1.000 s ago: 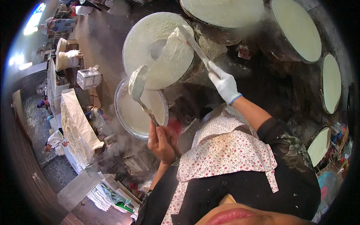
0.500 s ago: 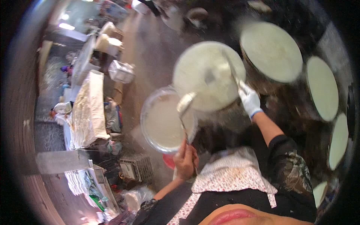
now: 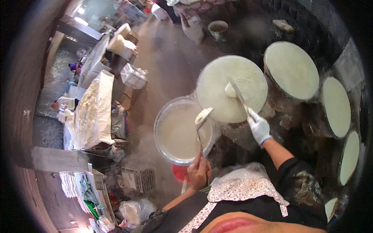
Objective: The person ladles batter onto multiple hot round griddles, spreads it into thin circles, and flips the crepes as they cook. Finished crepes are stacked on a nearby surface.
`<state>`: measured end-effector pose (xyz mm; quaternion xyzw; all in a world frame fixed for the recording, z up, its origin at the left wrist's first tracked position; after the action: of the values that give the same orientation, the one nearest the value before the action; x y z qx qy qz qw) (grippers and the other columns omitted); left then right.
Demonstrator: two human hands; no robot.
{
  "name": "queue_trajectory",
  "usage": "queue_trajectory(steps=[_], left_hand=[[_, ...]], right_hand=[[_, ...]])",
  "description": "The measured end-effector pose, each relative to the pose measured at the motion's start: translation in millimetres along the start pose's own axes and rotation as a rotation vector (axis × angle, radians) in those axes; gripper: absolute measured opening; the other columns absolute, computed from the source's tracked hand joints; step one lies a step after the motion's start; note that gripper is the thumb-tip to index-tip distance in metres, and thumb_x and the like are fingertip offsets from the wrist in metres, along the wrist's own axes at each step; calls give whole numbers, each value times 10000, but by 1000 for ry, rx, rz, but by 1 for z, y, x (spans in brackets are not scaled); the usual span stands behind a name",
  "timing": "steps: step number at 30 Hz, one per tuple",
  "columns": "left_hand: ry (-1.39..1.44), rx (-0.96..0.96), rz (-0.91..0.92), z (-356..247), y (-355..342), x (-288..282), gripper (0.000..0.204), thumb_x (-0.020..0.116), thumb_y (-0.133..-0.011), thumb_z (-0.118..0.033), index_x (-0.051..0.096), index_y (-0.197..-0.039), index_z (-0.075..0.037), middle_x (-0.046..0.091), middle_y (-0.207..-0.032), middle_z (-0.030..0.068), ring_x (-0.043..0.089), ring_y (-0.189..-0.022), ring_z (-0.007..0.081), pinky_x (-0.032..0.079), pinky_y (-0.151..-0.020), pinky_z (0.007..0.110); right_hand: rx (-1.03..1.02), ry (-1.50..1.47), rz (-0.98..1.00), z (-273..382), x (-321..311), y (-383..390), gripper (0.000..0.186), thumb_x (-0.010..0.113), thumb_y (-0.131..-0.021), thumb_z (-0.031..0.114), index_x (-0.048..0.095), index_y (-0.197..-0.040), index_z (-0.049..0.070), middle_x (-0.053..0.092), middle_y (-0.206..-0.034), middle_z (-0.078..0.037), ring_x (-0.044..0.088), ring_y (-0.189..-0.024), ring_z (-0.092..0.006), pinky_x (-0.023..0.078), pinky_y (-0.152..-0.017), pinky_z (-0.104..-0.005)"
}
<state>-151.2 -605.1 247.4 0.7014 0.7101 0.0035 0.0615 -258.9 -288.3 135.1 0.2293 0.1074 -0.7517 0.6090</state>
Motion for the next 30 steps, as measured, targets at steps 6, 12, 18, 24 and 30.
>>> queue_trajectory(steps=[6,12,18,24,30], left_hand=[[219,-194,-113,4,16,-18,479,469,-1126,-62,424,-1596,17,562,-729,15,438,-492,60,355,-429,222],[263,-232,-123,9,23,-28,463,494,-1122,-62,459,-1578,8,570,-720,24,430,-489,55,357,-431,214],[130,-283,-126,5,33,-35,469,493,-1114,-70,466,-1577,0,563,-700,10,467,-484,59,370,-430,213],[-42,-198,-63,-21,-59,-23,466,498,-1119,-133,486,-1566,-3,528,-715,-9,458,-486,54,352,-417,225],[239,-277,130,-15,-188,41,384,533,-1108,-186,573,-1441,1,516,-762,-4,460,-530,63,370,-441,240]], right_hand=[[-43,223,-88,-2,-7,1,451,579,-1049,401,602,-1492,327,727,-1248,-162,732,-1026,-382,577,-889,-445],[-186,231,-243,10,-11,0,431,591,-1045,417,631,-1461,312,759,-1140,-140,744,-966,-366,583,-839,-445],[-137,465,121,8,-2,-2,436,589,-1052,437,616,-1477,345,781,-1033,-116,756,-815,-341,591,-732,-438],[-99,361,-170,35,-26,-32,437,604,-1044,431,667,-1430,238,750,-1203,-132,766,-985,-303,597,-846,-388],[-197,585,211,1,-19,19,401,659,-1038,322,669,-1438,291,796,-1049,-96,783,-771,-230,606,-670,-337]])
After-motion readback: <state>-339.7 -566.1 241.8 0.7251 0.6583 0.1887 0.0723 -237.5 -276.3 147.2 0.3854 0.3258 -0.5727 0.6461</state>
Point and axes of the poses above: each hand's wrist, its own y-axis away from the middle knuckle, its own x-axis out of the palm, z = x × y, the point moved 4 cm from there along -y, towards the middle knuckle
